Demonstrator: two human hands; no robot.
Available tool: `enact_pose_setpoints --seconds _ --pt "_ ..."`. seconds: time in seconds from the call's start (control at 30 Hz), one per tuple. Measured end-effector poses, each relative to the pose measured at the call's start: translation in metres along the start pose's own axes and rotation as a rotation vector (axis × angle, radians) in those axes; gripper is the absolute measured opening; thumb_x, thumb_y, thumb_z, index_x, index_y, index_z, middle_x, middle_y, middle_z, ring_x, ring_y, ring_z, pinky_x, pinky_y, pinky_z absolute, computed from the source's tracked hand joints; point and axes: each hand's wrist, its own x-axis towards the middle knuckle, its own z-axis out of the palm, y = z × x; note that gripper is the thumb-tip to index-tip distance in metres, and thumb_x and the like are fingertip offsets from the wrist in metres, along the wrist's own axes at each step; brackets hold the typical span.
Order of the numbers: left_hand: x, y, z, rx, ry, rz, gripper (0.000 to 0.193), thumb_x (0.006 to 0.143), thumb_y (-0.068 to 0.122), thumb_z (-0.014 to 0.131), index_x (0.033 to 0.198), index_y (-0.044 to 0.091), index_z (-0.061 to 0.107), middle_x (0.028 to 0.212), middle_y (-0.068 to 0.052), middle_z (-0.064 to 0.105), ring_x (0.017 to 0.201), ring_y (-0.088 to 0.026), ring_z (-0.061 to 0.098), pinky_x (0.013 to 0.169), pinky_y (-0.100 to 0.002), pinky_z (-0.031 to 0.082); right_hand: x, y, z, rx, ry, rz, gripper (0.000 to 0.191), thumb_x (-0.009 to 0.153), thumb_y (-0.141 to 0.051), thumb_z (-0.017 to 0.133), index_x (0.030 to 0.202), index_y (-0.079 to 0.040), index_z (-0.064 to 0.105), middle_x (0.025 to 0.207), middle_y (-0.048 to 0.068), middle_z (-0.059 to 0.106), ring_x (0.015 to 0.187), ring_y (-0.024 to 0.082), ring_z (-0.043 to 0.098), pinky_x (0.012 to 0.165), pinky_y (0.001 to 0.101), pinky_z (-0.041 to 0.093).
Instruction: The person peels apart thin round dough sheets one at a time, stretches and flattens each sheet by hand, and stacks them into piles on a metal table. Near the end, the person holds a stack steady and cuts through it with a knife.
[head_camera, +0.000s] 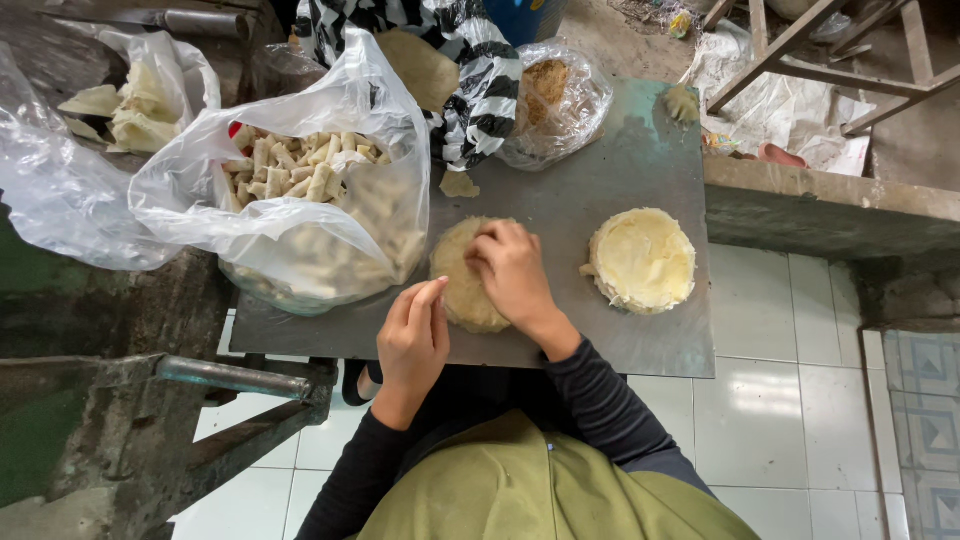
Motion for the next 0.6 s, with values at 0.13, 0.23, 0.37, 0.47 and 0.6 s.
enact_pose_setpoints --seconds 0.13,0.23,0.37,0.47,0.6 --pt "0.007 -0.006 0.004 0.009 -0.043 0.003 0.034 0.097 0.0 0.063 0.131 0.003 0.06 0.125 -0.017 0.067 0.112 -0.035 0.067 0.094 -0.041 0.056 -0.008 0.004 -0.01 0.512 -0.174 0.122 0.018 0.097 -0.017 0.065 0.113 -0.01 0.068 0.114 0.006 0.068 0.108 0.025 0.068 0.093 0.0364 0.057" --pt "0.011 -0.008 0.016 0.05 -0.163 -0.106 0.047 0.092 0.002 0.063 0.138 -0.002 0.053 0.129 -0.023 0.063 0.113 -0.04 0.063 0.09 -0.044 0.054 -0.003 0.003 -0.012 -0.011 0.141 0.031 0.054 0.077 -0.032 0.084 0.114 0.003 0.066 0.11 0.016 0.063 0.103 0.036 0.057 0.087 0.0458 0.043" --pt "0.014 -0.009 0.028 0.083 -0.171 -0.126 0.045 0.097 0.001 0.058 0.141 -0.003 0.05 0.133 -0.024 0.061 0.122 -0.042 0.061 0.098 -0.044 0.052 0.008 -0.003 -0.002 -0.063 0.061 0.056 0.023 0.083 -0.015 0.075 0.102 -0.003 0.069 0.107 0.013 0.066 0.103 0.034 0.061 0.087 0.0445 0.044" --pt "0.014 -0.013 0.029 0.018 -0.153 -0.068 0.051 0.096 -0.002 0.055 0.145 -0.007 0.044 0.141 -0.029 0.056 0.129 -0.044 0.057 0.106 -0.044 0.049 0.005 -0.001 -0.003 0.154 0.016 -0.018 0.011 0.091 -0.005 0.068 0.102 -0.006 0.067 0.109 0.008 0.07 0.105 0.031 0.067 0.091 0.0401 0.05" --pt "0.021 -0.019 0.03 -0.034 -0.178 -0.035 0.06 0.093 -0.004 0.054 0.15 -0.01 0.036 0.142 -0.033 0.053 0.13 -0.046 0.055 0.106 -0.044 0.048 0.002 0.012 -0.022 0.67 -0.207 0.132 0.016 0.097 0.0 0.061 0.112 -0.004 0.066 0.108 0.012 0.072 0.098 0.034 0.068 0.086 0.0373 0.055"
